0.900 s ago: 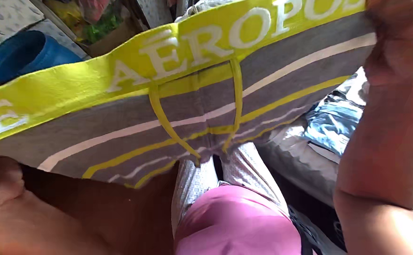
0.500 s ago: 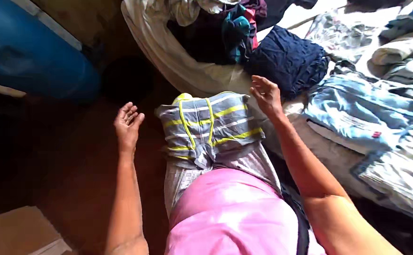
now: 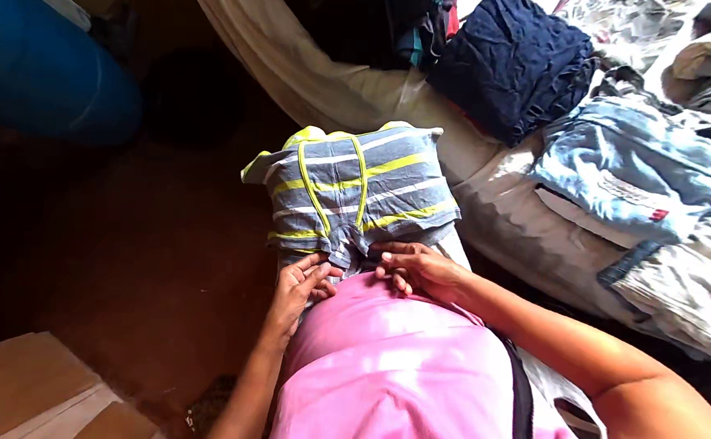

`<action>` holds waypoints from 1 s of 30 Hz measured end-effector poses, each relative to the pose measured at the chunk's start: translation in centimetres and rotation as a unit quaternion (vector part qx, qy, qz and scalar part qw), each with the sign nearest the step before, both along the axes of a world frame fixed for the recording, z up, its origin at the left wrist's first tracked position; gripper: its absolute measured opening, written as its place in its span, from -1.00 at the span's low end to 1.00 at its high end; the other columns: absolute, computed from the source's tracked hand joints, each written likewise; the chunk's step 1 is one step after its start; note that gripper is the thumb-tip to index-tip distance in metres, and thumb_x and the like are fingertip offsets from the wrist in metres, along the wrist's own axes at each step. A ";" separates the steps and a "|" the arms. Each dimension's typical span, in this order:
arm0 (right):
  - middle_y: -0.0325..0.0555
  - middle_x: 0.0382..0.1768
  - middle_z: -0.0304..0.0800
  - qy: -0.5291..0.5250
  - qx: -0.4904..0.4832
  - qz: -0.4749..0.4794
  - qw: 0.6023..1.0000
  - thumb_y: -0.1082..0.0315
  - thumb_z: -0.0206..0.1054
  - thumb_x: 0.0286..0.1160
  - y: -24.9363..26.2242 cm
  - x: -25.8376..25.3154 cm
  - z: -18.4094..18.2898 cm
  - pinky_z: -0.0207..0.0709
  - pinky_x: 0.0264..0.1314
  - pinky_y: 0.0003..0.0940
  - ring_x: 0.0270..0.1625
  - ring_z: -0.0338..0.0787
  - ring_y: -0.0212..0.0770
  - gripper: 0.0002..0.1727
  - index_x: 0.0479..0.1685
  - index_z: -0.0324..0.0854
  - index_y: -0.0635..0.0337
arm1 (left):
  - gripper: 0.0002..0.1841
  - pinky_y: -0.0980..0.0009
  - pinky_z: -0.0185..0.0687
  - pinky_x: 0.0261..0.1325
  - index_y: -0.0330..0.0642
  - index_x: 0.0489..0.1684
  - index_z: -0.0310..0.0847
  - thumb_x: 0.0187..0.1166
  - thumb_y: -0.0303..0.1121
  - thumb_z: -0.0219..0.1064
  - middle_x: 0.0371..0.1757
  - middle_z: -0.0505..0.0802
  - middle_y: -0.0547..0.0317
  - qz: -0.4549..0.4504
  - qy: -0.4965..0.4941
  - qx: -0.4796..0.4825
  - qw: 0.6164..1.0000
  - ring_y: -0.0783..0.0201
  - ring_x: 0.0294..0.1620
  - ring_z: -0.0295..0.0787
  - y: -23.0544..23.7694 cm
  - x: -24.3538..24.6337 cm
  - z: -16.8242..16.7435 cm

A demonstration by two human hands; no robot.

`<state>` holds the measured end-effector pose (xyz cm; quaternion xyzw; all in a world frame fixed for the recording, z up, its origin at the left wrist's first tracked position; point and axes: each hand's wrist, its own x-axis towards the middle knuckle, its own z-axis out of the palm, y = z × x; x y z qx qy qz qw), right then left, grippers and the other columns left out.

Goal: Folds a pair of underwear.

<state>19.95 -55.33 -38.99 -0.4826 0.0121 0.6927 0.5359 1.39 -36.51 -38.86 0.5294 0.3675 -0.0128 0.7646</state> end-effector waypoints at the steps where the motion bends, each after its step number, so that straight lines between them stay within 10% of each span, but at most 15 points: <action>1: -0.20 -0.26 0.87 0.003 -0.011 -0.021 1.000 0.27 0.03 0.87 0.4 0.2 0.0 0.54 -0.53 -0.67 -0.57 0.67 -0.52 -0.71 0.25 0.56 0.20 | -0.73 0.48 0.80 -0.35 -0.48 0.24 0.58 0.77 -0.50 0.11 -0.23 0.94 -0.02 0.019 -0.002 0.004 1.000 0.30 -0.44 0.88 -0.2 0.3 0.0; 4: -0.21 -0.40 0.85 0.010 -0.018 -0.060 0.998 0.11 -0.01 0.89 1.8 0.0 -0.6 0.53 -0.56 -0.66 -0.61 0.68 -0.50 -0.57 -0.19 0.64 0.21 | -0.77 0.51 0.76 -0.47 -0.47 0.20 0.60 0.72 -0.54 0.20 -0.36 0.93 -0.05 0.085 -0.024 0.041 0.995 0.29 -0.52 0.87 -0.9 1.2 -0.8; 10: -0.30 -0.65 0.65 -0.098 0.002 -0.123 0.987 0.13 0.10 0.85 2.4 -1.5 -1.4 0.48 -0.63 -0.60 -0.71 0.55 -0.47 -0.56 -0.45 0.59 0.16 | -0.89 0.54 0.76 -0.40 -0.34 -0.23 0.79 0.57 -0.61 0.31 -0.44 0.87 0.23 0.200 -0.116 0.181 0.956 0.44 -0.50 0.79 -1.4 2.3 -2.7; 15: -0.22 -0.34 0.87 -0.204 0.004 -0.221 0.954 0.44 0.33 0.64 2.4 -1.7 -1.4 0.76 -0.19 -0.46 -0.32 0.83 -0.39 -0.91 -0.13 0.72 0.26 | -0.72 0.23 0.84 0.12 -0.42 -0.01 0.65 0.81 -0.50 -0.04 -0.12 0.88 0.02 0.213 -0.076 0.009 0.974 0.20 -0.10 0.89 -1.5 1.9 -0.3; 19: -0.24 -0.33 0.87 -0.194 0.076 -0.297 0.932 0.42 0.20 0.48 1.8 -1.6 -1.8 0.74 0.03 -0.36 -0.20 0.84 -0.36 -0.85 -0.31 0.70 0.11 | -0.55 0.14 0.78 0.25 -0.35 0.39 0.50 0.90 -0.20 -0.17 0.15 0.86 -0.06 0.221 -0.043 -0.189 0.956 0.09 0.12 0.88 -2.2 1.8 1.0; 25: -0.06 -0.13 0.88 0.044 0.078 -0.223 0.971 -0.08 -0.21 0.88 2.3 -0.9 -0.7 0.70 0.31 -0.01 0.04 0.89 -0.09 -0.43 0.20 0.56 0.19 | -0.78 0.20 0.79 0.21 -0.18 0.10 0.57 0.83 -0.41 -0.01 -0.05 0.88 0.11 0.334 -0.111 -0.119 0.928 0.22 0.03 0.87 -1.9 3.6 1.1; 30: -0.09 -0.30 0.92 -0.018 0.061 -0.203 0.977 0.26 0.00 0.87 2.9 -1.0 0.1 0.79 0.16 -0.15 -0.15 0.94 -0.16 -0.68 0.00 0.65 0.22 | -0.78 0.34 0.88 -0.09 -0.24 -0.11 0.64 0.73 -0.58 0.03 -0.24 0.90 0.04 0.353 -0.098 -0.227 0.902 0.25 -0.25 0.92 -1.3 3.8 2.1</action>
